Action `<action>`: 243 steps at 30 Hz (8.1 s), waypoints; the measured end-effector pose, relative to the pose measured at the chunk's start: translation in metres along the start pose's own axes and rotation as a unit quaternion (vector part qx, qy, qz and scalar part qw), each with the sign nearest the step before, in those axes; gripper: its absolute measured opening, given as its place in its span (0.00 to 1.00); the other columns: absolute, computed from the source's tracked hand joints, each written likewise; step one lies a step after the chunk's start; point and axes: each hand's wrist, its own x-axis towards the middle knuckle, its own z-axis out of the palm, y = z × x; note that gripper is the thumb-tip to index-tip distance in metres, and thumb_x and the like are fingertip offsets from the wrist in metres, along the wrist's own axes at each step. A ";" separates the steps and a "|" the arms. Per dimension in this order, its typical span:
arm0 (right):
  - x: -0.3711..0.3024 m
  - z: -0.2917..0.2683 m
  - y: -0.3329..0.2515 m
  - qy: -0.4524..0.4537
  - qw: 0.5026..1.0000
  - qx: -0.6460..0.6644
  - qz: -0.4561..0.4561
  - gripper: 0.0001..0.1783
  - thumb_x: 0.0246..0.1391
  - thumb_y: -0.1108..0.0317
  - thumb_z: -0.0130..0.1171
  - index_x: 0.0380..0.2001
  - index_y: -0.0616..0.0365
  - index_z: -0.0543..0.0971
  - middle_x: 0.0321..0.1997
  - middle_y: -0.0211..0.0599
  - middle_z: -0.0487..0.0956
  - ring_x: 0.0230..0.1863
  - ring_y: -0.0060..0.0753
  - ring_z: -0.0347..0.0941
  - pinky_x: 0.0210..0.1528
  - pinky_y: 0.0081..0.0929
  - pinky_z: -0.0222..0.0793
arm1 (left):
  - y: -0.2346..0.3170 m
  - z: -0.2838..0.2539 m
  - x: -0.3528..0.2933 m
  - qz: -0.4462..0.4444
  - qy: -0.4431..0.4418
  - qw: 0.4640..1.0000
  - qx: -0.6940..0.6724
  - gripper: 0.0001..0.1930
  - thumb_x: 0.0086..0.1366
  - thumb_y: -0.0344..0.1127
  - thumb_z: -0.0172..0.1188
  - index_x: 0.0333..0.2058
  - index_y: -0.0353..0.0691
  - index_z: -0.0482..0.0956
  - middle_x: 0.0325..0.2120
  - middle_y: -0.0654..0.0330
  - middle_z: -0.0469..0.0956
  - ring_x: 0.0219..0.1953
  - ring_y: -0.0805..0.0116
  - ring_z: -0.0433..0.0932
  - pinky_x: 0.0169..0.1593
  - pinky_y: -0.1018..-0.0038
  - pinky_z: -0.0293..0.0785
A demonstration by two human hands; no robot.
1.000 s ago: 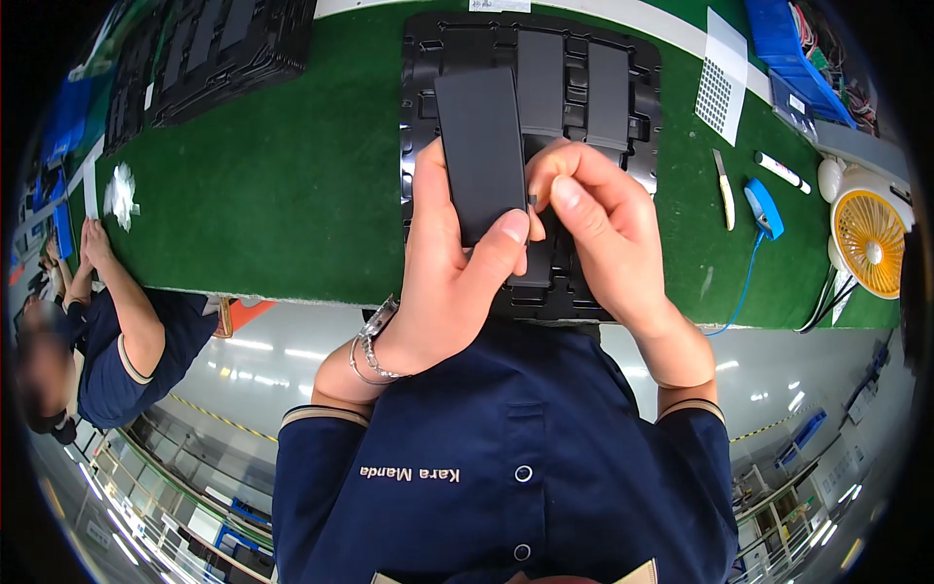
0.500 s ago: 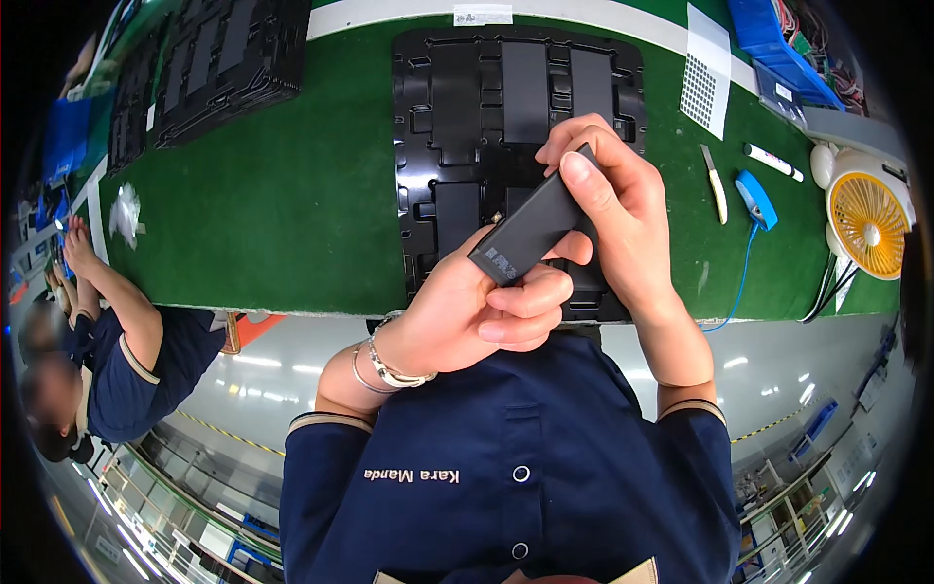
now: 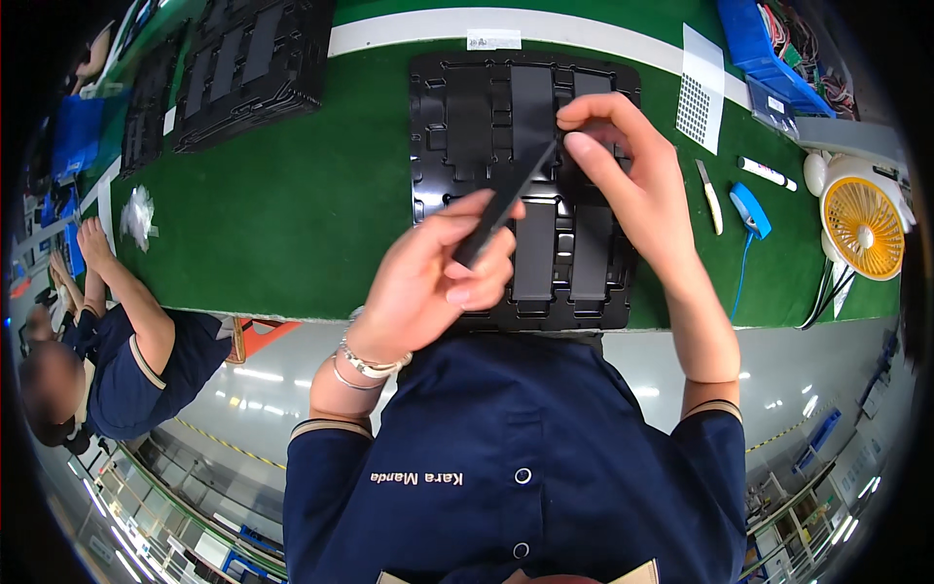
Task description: The person is seen writing on a piece of paper and then assembling some small black plastic parts into a larger tray.
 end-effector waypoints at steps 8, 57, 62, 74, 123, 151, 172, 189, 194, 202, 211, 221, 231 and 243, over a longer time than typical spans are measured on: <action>0.035 0.007 0.016 -0.129 0.897 -0.366 -0.211 0.34 0.41 0.62 0.70 0.53 0.61 0.71 0.61 0.44 0.68 0.65 0.47 0.61 0.65 0.41 0.60 | 0.037 -0.014 0.015 0.208 0.180 0.714 0.644 0.32 0.66 0.27 0.51 0.67 0.35 0.51 0.26 0.64 0.71 0.25 0.77 0.68 0.32 0.79 0.67; -0.030 0.019 -0.024 -0.088 0.927 0.348 0.109 0.04 0.58 0.76 0.55 0.32 0.66 0.74 0.35 0.33 0.71 0.34 0.21 0.72 0.38 0.22 0.69 | -0.023 0.024 0.015 0.260 0.141 0.860 0.415 0.25 0.60 0.21 0.52 0.56 0.34 0.55 0.37 0.62 0.69 0.35 0.80 0.71 0.40 0.78 0.71; -0.031 0.019 -0.018 -0.067 0.960 0.265 0.063 0.04 0.55 0.75 0.59 0.31 0.65 0.75 0.33 0.34 0.74 0.34 0.24 0.71 0.38 0.23 0.68 | -0.024 0.019 0.017 0.275 0.158 0.811 0.492 0.27 0.60 0.23 0.54 0.57 0.34 0.54 0.39 0.59 0.69 0.38 0.72 0.72 0.44 0.73 0.71; -0.028 0.016 -0.022 -0.096 0.904 0.390 0.147 0.08 0.63 0.70 0.55 0.37 0.66 0.75 0.35 0.29 0.75 0.37 0.18 0.72 0.42 0.19 0.70 | -0.030 0.023 0.015 0.270 0.191 0.833 0.444 0.27 0.64 0.27 0.56 0.58 0.32 0.54 0.46 0.55 0.66 0.47 0.69 0.67 0.52 0.70 0.66; 0.003 -0.021 0.011 -0.030 0.989 0.130 0.063 0.11 0.59 0.65 0.58 0.40 0.62 0.78 0.40 0.34 0.79 0.44 0.30 0.74 0.49 0.26 0.67 | -0.016 0.012 0.020 -0.021 0.048 0.997 0.055 0.13 0.74 0.39 0.40 0.45 0.36 0.68 0.15 0.73 0.57 0.15 0.84 0.55 0.21 0.83 0.51; -0.004 -0.002 -0.006 0.039 0.846 -0.289 -0.447 0.05 0.45 0.69 0.62 0.27 0.56 0.79 0.39 0.40 0.81 0.46 0.38 0.78 0.50 0.39 0.74 | -0.006 0.024 0.033 0.115 0.120 0.970 0.179 0.20 0.76 0.42 0.38 0.58 0.35 0.64 0.41 0.59 0.77 0.46 0.70 0.78 0.45 0.72 0.74; -0.026 0.008 -0.018 -0.088 0.918 0.368 0.120 0.05 0.61 0.73 0.55 0.33 0.64 0.73 0.34 0.31 0.70 0.32 0.20 0.73 0.37 0.22 0.70 | -0.022 0.031 0.029 0.255 0.111 0.881 0.383 0.32 0.64 0.22 0.51 0.62 0.36 0.45 0.42 0.57 0.67 0.36 0.76 0.73 0.35 0.79 0.75; -0.027 0.007 -0.015 -0.061 0.968 0.244 0.015 0.05 0.53 0.74 0.61 0.30 0.64 0.76 0.32 0.35 0.75 0.32 0.25 0.73 0.36 0.23 0.69 | -0.019 0.033 0.020 0.286 0.120 0.768 0.559 0.32 0.61 0.21 0.53 0.60 0.31 0.48 0.36 0.55 0.73 0.34 0.70 0.77 0.39 0.71 0.75; -0.027 0.006 -0.014 -0.069 0.967 0.244 0.017 0.05 0.53 0.74 0.61 0.30 0.64 0.76 0.32 0.35 0.75 0.34 0.26 0.72 0.37 0.23 0.68 | -0.018 0.032 0.020 0.299 0.118 0.735 0.597 0.31 0.60 0.22 0.55 0.58 0.30 0.50 0.34 0.53 0.75 0.34 0.65 0.79 0.39 0.67 0.75; -0.027 0.005 -0.017 -0.098 0.923 0.360 0.098 0.05 0.58 0.74 0.59 0.34 0.65 0.76 0.34 0.32 0.75 0.36 0.22 0.72 0.40 0.22 0.69 | -0.025 0.027 0.021 0.305 0.160 0.760 0.550 0.32 0.60 0.22 0.55 0.59 0.31 0.50 0.38 0.53 0.73 0.35 0.65 0.78 0.42 0.68 0.75; -0.025 0.002 -0.017 -0.121 0.890 0.416 0.143 0.07 0.63 0.71 0.56 0.35 0.66 0.74 0.33 0.30 0.73 0.34 0.19 0.71 0.40 0.20 0.70 | -0.026 0.032 0.025 0.275 0.131 0.824 0.478 0.30 0.66 0.26 0.53 0.61 0.35 0.46 0.37 0.57 0.72 0.32 0.78 0.72 0.34 0.81 0.73; -0.029 0.006 -0.017 -0.099 0.901 0.404 0.126 0.06 0.61 0.74 0.57 0.33 0.66 0.74 0.32 0.31 0.73 0.32 0.19 0.71 0.37 0.20 0.69 | -0.028 0.033 0.025 0.275 0.130 0.831 0.465 0.30 0.65 0.26 0.53 0.60 0.35 0.46 0.35 0.58 0.71 0.31 0.78 0.71 0.35 0.81 0.72; -0.031 0.008 -0.014 -0.086 0.927 0.351 0.100 0.06 0.62 0.72 0.57 0.34 0.66 0.74 0.33 0.31 0.74 0.32 0.18 0.72 0.37 0.19 0.70 | -0.027 0.034 0.022 0.263 0.152 0.816 0.491 0.33 0.60 0.19 0.53 0.61 0.33 0.47 0.41 0.54 0.70 0.37 0.71 0.76 0.42 0.73 0.74; -0.026 0.002 -0.015 -0.112 0.895 0.407 0.145 0.06 0.63 0.71 0.54 0.36 0.64 0.74 0.34 0.29 0.77 0.38 0.16 0.72 0.45 0.19 0.69 | -0.019 0.036 0.021 0.255 0.137 0.866 0.408 0.31 0.64 0.20 0.52 0.61 0.33 0.46 0.45 0.54 0.69 0.38 0.72 0.77 0.44 0.74 0.76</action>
